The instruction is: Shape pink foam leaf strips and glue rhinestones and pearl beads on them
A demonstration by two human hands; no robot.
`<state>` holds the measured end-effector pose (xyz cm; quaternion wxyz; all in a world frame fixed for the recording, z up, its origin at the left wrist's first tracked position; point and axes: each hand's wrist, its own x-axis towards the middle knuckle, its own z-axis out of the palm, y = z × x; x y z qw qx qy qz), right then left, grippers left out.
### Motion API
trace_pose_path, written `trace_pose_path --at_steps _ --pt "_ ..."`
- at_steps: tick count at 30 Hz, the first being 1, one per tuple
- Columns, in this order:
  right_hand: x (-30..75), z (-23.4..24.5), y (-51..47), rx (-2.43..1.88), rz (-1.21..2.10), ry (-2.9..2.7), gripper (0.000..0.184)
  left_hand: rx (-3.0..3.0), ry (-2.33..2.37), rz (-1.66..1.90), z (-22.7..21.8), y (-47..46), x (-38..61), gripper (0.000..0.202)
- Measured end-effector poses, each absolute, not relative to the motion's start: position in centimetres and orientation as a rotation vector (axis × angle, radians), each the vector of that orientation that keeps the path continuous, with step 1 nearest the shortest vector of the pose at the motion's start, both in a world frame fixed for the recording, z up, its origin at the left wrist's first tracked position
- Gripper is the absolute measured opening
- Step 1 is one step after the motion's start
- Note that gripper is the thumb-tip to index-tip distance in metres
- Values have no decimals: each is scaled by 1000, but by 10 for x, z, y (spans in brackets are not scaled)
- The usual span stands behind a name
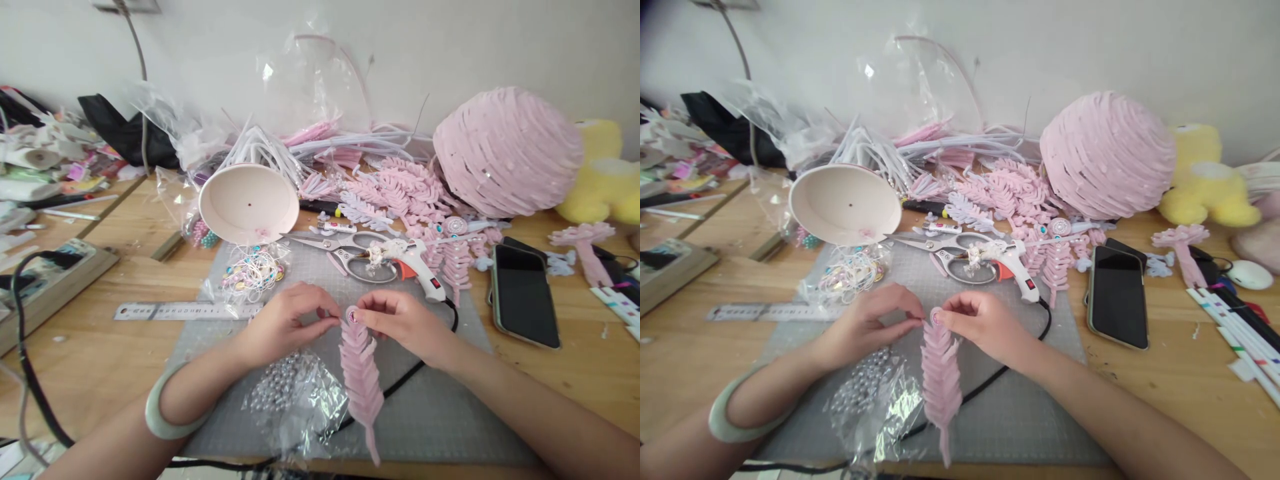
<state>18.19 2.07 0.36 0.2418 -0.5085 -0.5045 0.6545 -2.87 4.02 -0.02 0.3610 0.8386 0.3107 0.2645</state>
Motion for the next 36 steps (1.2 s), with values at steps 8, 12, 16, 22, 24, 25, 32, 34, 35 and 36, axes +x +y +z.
trace_pose_path --at_steps 8,12,16,22,24,25,32,34,35,36 --pt "180 1 20 -1418 1795 -1330 19 2148 887 694 1 40 -27 8" --pt "176 2 17 -1416 1776 -1291 18 2178 951 737 0 37 -26 8" --pt "172 2 12 -1406 1783 -1245 21 2264 995 841 -3 32 -23 7" --pt "172 3 13 -1416 1721 -1129 19 2264 1080 882 -7 27 -21 5" --pt "172 4 14 -1420 1719 -1086 18 2289 1040 920 -5 26 -22 4" --pt "172 5 14 -1419 1721 -1077 18 2310 1006 943 -5 26 -22 5" --pt "172 7 15 -1434 1712 -1121 23 2456 824 969 -4 26 -22 16" --pt "173 7 16 -1429 1726 -1128 24 2522 794 977 -4 27 -23 16" --pt "173 7 16 -1426 1737 -1131 24 2554 778 987 -4 27 -23 15" --pt "173 6 16 -1423 1746 -1132 24 2579 765 994 -3 28 -24 13"
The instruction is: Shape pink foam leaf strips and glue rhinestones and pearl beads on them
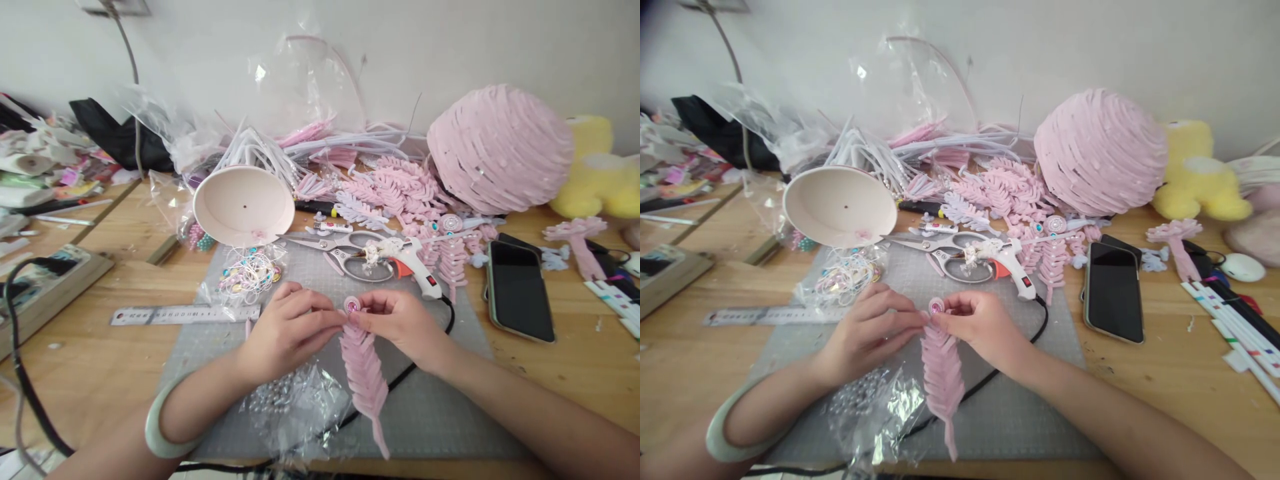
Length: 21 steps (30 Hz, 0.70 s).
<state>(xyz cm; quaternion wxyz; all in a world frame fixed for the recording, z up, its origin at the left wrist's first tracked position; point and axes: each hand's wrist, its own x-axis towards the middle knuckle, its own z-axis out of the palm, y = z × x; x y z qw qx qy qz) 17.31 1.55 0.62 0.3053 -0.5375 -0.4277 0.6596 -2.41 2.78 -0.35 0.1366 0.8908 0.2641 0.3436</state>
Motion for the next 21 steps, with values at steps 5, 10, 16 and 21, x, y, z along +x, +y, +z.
trace_pose_path --at_steps 5,10,16,21 --pt "174 6 15 -1408 1741 -1167 22 2578 804 1010 -1 28 -24 7" --pt "171 4 12 -1378 1709 -1180 21 2537 921 1038 0 25 -19 6" --pt "172 4 10 -1380 1656 -1156 20 2407 1022 988 0 20 -17 6" --pt "173 7 13 -1410 1656 -1097 19 2363 982 942 0 22 -19 7"
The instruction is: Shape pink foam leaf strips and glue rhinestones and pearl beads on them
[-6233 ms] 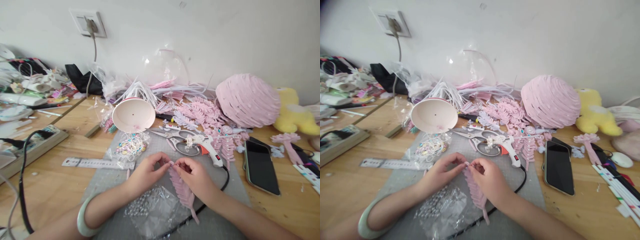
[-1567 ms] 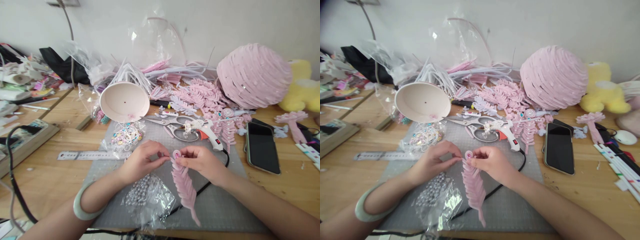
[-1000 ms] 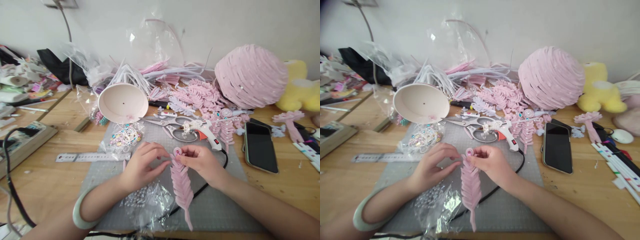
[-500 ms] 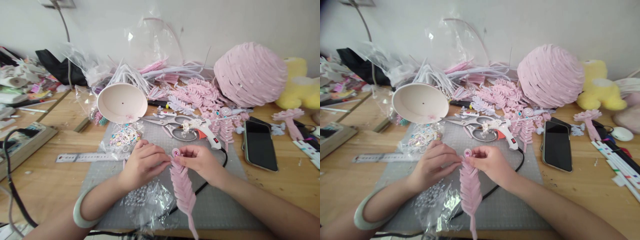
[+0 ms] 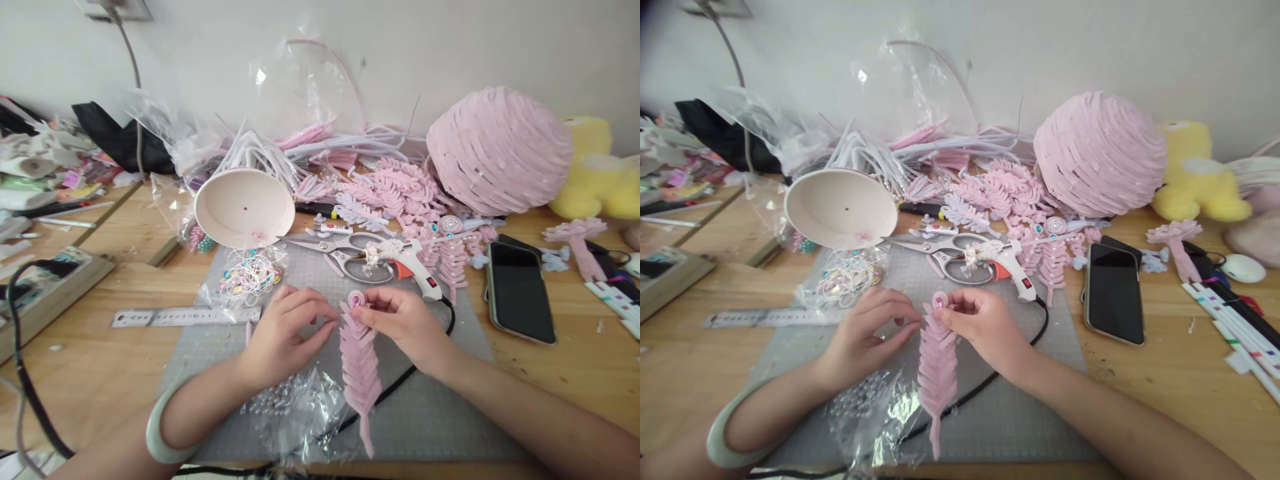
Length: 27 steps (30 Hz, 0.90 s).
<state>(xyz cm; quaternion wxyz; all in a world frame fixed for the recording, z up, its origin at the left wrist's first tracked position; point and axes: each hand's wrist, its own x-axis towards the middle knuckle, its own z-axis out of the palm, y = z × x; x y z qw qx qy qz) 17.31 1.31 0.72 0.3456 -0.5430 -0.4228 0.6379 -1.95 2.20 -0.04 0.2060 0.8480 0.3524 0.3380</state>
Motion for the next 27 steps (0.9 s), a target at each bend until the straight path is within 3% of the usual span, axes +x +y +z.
trace_pose_path --at_steps 12,21,27 --pt "173 8 15 -1412 1705 -1126 21 2382 765 940 -3 28 -21 10" --pt "178 1 13 -1243 1864 -1124 32 2324 792 923 -4 27 -21 8" --pt "174 3 11 -1308 1836 -1125 30 2358 900 973 -3 21 -17 9"
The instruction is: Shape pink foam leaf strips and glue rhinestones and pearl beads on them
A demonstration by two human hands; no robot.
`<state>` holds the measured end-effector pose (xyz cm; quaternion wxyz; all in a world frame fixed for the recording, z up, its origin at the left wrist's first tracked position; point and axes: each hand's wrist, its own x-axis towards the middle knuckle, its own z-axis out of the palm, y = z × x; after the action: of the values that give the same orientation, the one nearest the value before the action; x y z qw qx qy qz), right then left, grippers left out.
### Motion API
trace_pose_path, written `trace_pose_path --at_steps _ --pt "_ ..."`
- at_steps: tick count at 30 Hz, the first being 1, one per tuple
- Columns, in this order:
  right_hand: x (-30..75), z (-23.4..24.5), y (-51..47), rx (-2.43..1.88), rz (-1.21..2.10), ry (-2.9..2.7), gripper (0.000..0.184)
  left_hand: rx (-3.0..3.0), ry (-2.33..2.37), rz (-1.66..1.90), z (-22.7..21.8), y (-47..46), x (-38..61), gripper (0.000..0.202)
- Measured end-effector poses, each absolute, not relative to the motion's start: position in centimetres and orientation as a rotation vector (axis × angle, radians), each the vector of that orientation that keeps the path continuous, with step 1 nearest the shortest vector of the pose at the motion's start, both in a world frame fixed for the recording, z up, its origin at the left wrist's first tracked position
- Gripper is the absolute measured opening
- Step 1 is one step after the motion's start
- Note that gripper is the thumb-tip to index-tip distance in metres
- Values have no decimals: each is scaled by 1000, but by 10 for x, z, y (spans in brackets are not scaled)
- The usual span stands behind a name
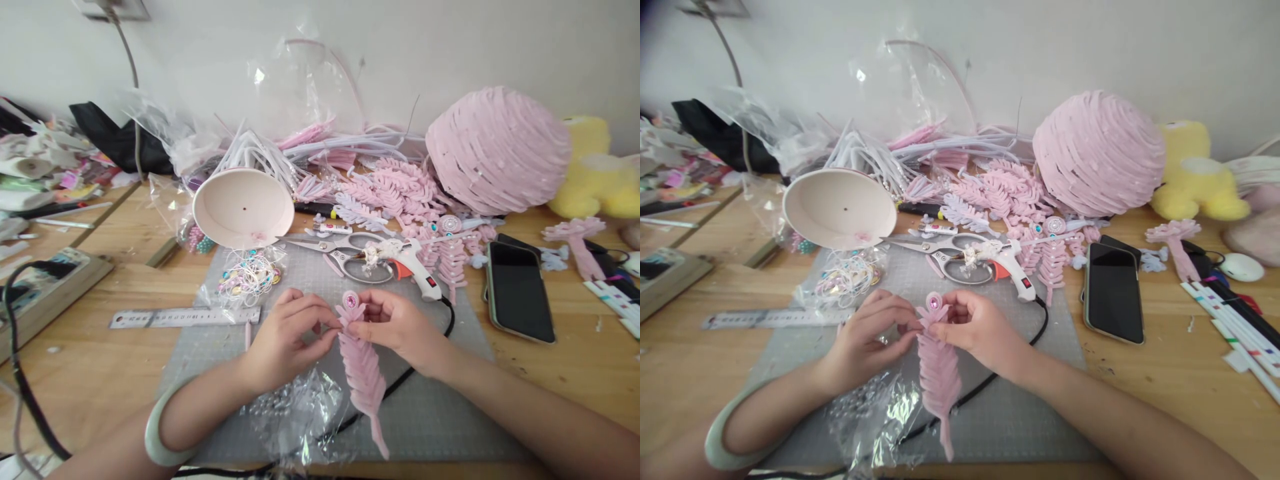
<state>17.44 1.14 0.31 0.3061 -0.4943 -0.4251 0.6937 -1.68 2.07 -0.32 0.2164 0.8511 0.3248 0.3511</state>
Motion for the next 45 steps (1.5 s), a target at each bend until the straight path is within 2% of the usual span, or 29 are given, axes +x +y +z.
trace_pose_path --at_steps 7,19,28,35,40,45 --pt "173 2 11 -1342 1783 -1097 35 2414 973 992 -1 14 -16 10" --pt "175 2 12 -1347 1755 -1100 32 2401 833 933 0 21 -21 10" --pt "170 2 7 -1285 1764 -1025 32 2405 1039 972 -1 15 -16 9" --pt "171 -2 4 -1169 1810 -1006 43 2274 1102 979 -4 14 -18 9" --pt "172 -3 4 -1173 1805 -986 40 2183 1078 990 -3 15 -20 5" --pt "173 -4 5 -1161 1786 -1004 42 1962 952 874 -2 19 -17 10"
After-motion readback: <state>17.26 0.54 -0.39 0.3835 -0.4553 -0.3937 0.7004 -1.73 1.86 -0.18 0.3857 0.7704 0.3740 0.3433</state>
